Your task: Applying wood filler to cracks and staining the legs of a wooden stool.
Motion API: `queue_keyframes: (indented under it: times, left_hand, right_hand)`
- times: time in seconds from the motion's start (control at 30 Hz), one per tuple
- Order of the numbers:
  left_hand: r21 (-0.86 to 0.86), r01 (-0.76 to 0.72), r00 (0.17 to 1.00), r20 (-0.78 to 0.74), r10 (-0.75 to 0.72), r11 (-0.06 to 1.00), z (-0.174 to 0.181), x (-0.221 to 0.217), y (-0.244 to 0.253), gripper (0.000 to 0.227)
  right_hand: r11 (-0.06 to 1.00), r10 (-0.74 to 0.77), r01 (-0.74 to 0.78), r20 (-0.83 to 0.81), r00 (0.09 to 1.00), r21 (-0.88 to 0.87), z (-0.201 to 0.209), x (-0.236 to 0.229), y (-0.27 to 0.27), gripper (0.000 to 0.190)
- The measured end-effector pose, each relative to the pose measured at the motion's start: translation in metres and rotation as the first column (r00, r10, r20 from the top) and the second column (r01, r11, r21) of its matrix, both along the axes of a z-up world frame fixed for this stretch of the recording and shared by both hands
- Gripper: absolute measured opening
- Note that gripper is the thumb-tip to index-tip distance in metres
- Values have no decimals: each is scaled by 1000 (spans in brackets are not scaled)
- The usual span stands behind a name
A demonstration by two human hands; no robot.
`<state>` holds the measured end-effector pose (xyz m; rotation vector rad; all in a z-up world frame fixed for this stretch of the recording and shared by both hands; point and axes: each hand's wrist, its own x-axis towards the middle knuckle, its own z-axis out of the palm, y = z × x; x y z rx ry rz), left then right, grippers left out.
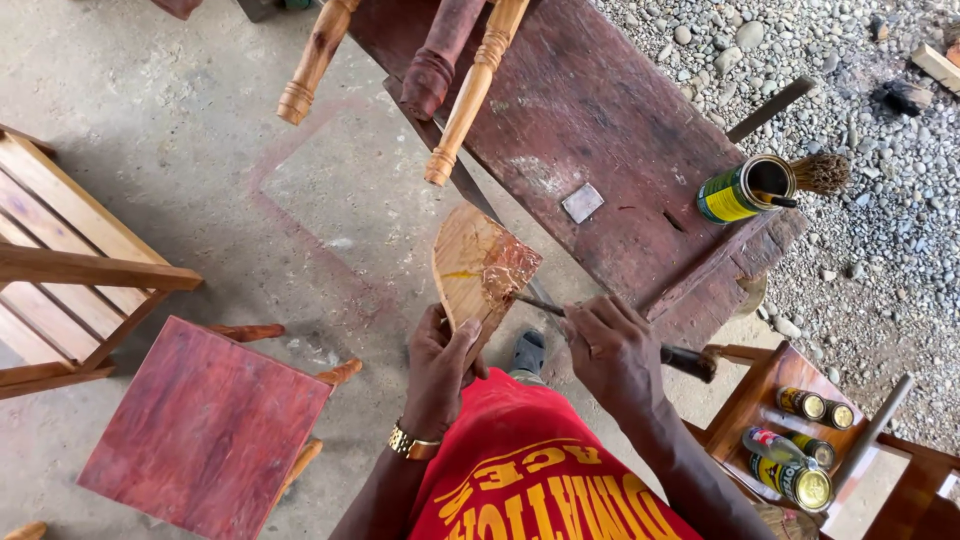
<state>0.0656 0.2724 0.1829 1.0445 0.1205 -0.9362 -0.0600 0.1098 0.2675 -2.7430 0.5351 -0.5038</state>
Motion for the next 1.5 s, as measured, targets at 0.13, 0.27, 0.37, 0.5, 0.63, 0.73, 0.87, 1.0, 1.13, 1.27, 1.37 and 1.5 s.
queue_keyframes:
  times: [0.13, 0.27, 0.37, 0.5, 0.63, 0.73, 0.87, 1.0, 1.13, 1.27, 1.37, 1.5]
  left_hand:
    - [49, 15, 999, 32, -17, 999, 4, 3, 2, 23]
    - [40, 14, 1000, 25, -15, 999, 7, 3, 2, 24]
    - [49, 19, 996, 85, -23, 999, 4, 2, 3, 24]
    - [63, 14, 999, 36, -16, 998, 6, 1, 1, 24]
    - [43, 0, 999, 46, -2, 999, -2, 0, 1, 24]
    - [65, 21, 999, 26, -23, 998, 7, 0, 1, 24]
    - [8, 1, 1000, 11, -1, 1000, -3, -2, 1, 23]
    - [8, -11, 1000, -7, 11, 1000, -1, -2, 1, 23]
    - [31, 4, 1000, -24, -3, 1000, 3, -2, 3, 22]
    - [-6, -24, 999, -48, 24, 1000, 1, -1, 1, 23]
    - [-17, -27, 998, -65, 25, 1000, 5, -3, 2, 23]
    - [7, -18, 998, -64, 19, 1000, 0, -4, 1, 24]
  right_hand:
    - [999, 16, -14, -46, 999, 50, -9, -1, 0, 11]
    - [997, -11, 17, -79, 997, 69, -11, -1, -1, 11]
    - [998, 12, -8, -62, 998, 63, -6, 1, 1, 10]
    - [998, 4, -2, -47, 999, 57, 1, 3, 5, 11]
    - [997, -18, 26, -107, 994, 73, -15, -4, 0, 9]
    - [988, -85, 101, -138, 987, 120, -7, -2, -1, 9]
    - [990, -75, 87, -104, 992, 111, -19, -8, -2, 10]
    - [986, -78, 93, -106, 991, 140, -7, -2, 2, 11]
    - [983, -95, 106, -75, 993, 147, -30, -9, -1, 11]
    - [978, -95, 118, -138, 986, 173, -24, -9, 3, 12]
    - [976, -118, 139, -127, 985, 170, -25, -9, 4, 12]
    - [967, -142, 170, -152, 978, 192, -20, -6, 15, 10]
